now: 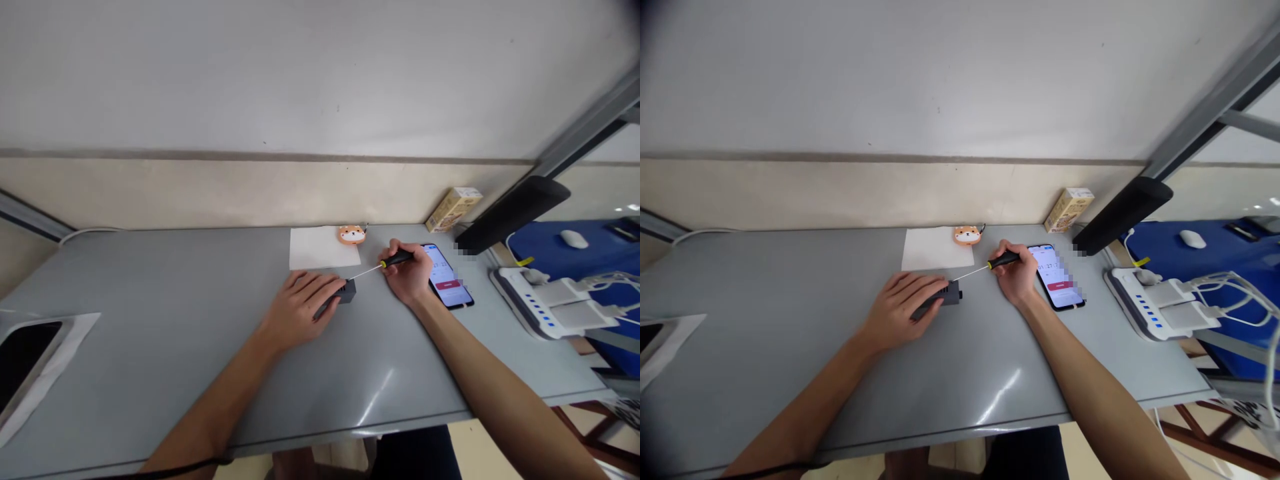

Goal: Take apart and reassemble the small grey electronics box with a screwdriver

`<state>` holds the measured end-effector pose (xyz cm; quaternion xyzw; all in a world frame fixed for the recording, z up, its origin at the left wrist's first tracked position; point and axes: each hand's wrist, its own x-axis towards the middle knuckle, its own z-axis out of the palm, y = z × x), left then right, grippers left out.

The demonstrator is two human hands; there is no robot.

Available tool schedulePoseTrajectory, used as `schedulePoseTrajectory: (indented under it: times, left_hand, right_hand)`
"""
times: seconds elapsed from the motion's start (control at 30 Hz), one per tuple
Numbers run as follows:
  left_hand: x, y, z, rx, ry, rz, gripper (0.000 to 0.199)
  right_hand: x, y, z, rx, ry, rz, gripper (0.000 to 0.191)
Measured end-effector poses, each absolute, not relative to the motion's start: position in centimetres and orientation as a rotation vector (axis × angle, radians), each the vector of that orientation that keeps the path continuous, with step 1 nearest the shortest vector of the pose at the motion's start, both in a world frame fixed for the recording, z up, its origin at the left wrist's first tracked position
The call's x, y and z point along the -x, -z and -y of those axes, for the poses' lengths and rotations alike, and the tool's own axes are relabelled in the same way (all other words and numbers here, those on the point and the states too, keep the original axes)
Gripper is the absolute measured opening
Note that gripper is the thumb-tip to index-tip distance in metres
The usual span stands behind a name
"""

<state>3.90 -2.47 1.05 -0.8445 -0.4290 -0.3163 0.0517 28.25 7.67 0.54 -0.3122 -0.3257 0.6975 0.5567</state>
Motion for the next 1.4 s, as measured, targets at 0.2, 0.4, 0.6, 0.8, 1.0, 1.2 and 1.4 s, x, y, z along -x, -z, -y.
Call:
schedulePoseTrajectory:
  times: [0.2,0.4,0.6,0.8,1.0,1.2,1.4]
  left_hand:
    - [-4.1,-1.1,2.4,2.569,0.952,1.285,0.041]
    - [-4.1,-1.4,2.3,2.598,0.894,1.329,0.039]
    - [-4.6,-1.9,2.6,2.559,0.806,1.338,0.035]
    - [-4.2,-2.5,2.8,2.652,0.845,1.369,0.038]
    - [-1.4,-3.9,2.4,2.859,1.187,1.640,0.030]
    - [0.1,-4.0,1.5,2.880,1.363,2.018,0.024]
    - [0.7,-3.4,0.8,2.912,1.550,2.087,0.021]
  right_hand:
    - [-28.1,-0.7,-7.6,0.731,-1.645,0.726,0.020]
    - [-28.0,-0.8,-7.5,0.768,-1.611,0.730,0.020]
    - [-28.4,-0.3,-7.9,0.751,-1.597,0.750,0.021]
    - [-28.6,-0.3,-8.0,0.718,-1.620,0.698,0.020]
    - [-29.2,-0.5,-8.2,0.723,-1.616,0.653,0.018]
    - [-29.3,-0.5,-8.3,0.702,-1.603,0.641,0.016]
    - [-29.5,-0.5,-8.3,0.681,-1.625,0.601,0.016]
